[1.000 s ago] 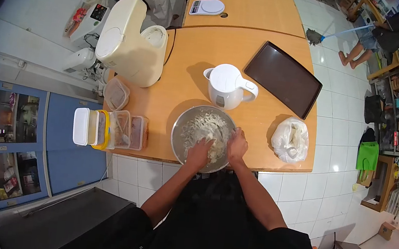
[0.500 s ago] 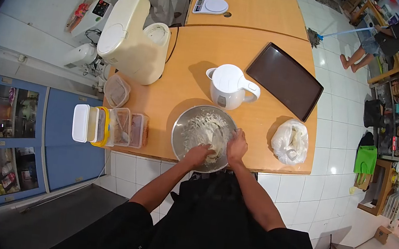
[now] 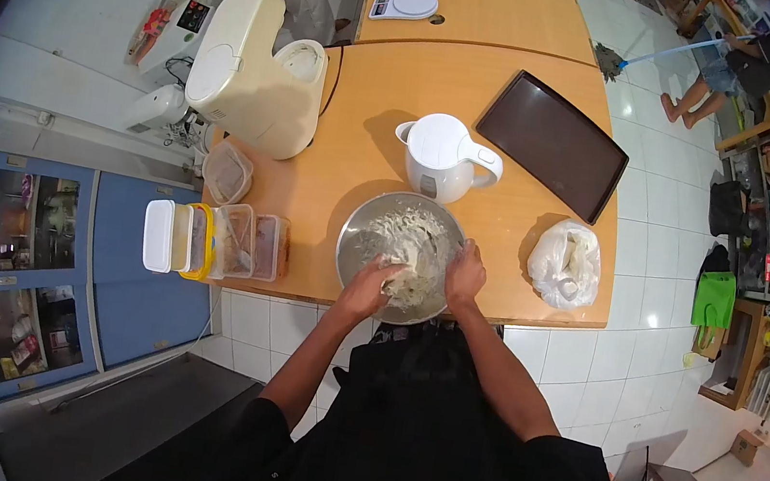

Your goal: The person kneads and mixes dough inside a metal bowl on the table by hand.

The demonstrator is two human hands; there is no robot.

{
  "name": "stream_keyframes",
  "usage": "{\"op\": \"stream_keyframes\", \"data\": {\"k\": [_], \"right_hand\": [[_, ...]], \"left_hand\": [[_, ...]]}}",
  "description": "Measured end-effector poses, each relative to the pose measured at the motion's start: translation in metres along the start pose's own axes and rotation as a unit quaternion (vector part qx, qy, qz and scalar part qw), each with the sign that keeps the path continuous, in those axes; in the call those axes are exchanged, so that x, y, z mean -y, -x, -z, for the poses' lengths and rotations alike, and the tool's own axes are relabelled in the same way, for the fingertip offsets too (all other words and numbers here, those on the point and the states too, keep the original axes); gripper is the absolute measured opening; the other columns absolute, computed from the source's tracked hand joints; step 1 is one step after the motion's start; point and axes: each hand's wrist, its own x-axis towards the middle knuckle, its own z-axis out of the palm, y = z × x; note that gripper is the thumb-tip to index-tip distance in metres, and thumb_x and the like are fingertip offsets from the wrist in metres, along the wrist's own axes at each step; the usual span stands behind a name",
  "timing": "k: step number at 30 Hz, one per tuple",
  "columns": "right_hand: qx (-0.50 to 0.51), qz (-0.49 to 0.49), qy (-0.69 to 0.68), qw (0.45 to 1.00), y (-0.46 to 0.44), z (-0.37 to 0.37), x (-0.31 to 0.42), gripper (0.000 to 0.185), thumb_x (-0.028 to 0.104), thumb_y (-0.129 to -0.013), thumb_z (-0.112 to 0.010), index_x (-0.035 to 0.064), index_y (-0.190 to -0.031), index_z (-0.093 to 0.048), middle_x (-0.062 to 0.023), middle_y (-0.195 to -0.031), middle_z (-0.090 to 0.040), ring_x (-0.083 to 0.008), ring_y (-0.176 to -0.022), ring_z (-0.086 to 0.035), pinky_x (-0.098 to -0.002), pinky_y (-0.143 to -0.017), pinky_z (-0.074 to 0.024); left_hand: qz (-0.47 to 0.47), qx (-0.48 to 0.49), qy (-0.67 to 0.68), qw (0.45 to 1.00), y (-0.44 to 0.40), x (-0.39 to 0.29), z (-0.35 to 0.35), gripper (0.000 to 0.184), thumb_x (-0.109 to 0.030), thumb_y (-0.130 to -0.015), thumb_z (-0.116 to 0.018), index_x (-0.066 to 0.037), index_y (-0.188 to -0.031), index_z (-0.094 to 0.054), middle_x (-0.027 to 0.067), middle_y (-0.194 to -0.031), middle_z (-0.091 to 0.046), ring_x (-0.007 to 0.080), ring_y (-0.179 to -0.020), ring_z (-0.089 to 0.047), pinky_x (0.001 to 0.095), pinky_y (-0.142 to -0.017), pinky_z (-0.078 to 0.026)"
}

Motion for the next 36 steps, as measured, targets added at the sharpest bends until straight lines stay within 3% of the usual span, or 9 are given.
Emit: {"op": "stream_keyframes", "data": {"k": [4,10,22,28,29,32,36], "right_hand": [[-0.016,0.015,-0.011,1.0,0.001,0.001,-0.002,0.01,0.013,-0.093,-0.054,0.007,-0.1,-0.052,-0.0181,-0.095,-0.063,-0.0425,-0.077,-0.065,-0.0525,-0.067,-0.0506],[-0.008,0.023,-0.016,1.0,0.0,0.003,-0.002,0.012,0.012,-0.092,-0.055,0.0067,-0.102,-0.052,-0.018,-0.096,-0.063,-0.0428,-0.077,-0.065,-0.0523,-0.067,-0.0506],[-0.008,0.023,-0.007,1.0,0.002,0.0,0.002,0.011,0.011,-0.091,-0.055,0.0061,-0.101,-0.052,-0.0184,-0.098,-0.063,-0.0431,-0.076,-0.064,-0.0527,-0.065,-0.0503],[-0.011,0.005,-0.025,1.0,0.005,0.0,0.004,0.011,0.015,-0.093,-0.054,0.0056,-0.097,-0.051,-0.0195,-0.094,-0.063,-0.0451,-0.079,-0.063,-0.0542,-0.068,-0.049],[-0.019,0.006,-0.017,1.0,0.004,-0.003,0.004,0.01,0.014,-0.093,-0.055,0.0058,-0.098,-0.051,-0.019,-0.095,-0.063,-0.0442,-0.079,-0.064,-0.0534,-0.068,-0.0494],[-0.027,0.005,-0.001,1.0,0.006,-0.008,0.002,0.011,0.012,-0.091,-0.055,0.0065,-0.099,-0.051,-0.0178,-0.095,-0.062,-0.0426,-0.077,-0.064,-0.0517,-0.067,-0.0503],[-0.012,0.006,-0.017,1.0,0.003,-0.003,0.006,0.01,0.011,-0.091,-0.055,0.0063,-0.098,-0.051,-0.0192,-0.093,-0.063,-0.0449,-0.078,-0.063,-0.0539,-0.067,-0.049]], "left_hand": [[-0.039,-0.068,-0.009,0.997,0.003,-0.017,0.009,0.086,0.006,-0.067,-0.068,-0.024,-0.144,-0.045,0.0351,-0.142,-0.04,0.0505,-0.13,-0.041,0.0487,-0.107,-0.04],[-0.012,-0.087,-0.044,0.995,0.007,-0.038,0.019,0.094,0.003,-0.069,-0.07,-0.029,-0.15,-0.034,0.0335,-0.145,-0.038,0.052,-0.122,-0.048,0.0498,-0.102,-0.045],[-0.047,-0.161,-0.064,0.984,-0.021,-0.013,0.01,0.08,0.006,-0.069,-0.071,-0.02,-0.14,-0.048,0.0274,-0.141,-0.045,0.0453,-0.124,-0.05,0.0474,-0.098,-0.048],[-0.026,-0.103,-0.187,0.977,-0.062,0.057,-0.06,0.079,-0.005,-0.064,-0.078,-0.01,-0.138,-0.049,0.0227,-0.137,-0.048,0.041,-0.124,-0.051,0.0451,-0.1,-0.048],[-0.069,-0.143,-0.166,0.973,-0.057,0.061,-0.068,0.08,-0.012,-0.062,-0.081,-0.009,-0.136,-0.05,0.0212,-0.132,-0.053,0.0397,-0.123,-0.051,0.0464,-0.097,-0.049],[-0.105,-0.177,-0.135,0.969,-0.044,0.048,-0.064,0.075,-0.013,-0.061,-0.081,-0.009,-0.131,-0.054,0.0213,-0.123,-0.058,0.0398,-0.115,-0.056,0.0467,-0.091,-0.052],[-0.028,-0.095,-0.109,0.989,-0.049,0.054,-0.067,0.062,-0.015,-0.063,-0.079,-0.009,-0.121,-0.059,0.0202,-0.113,-0.064,0.0397,-0.101,-0.063,0.047,-0.084,-0.053]]}}
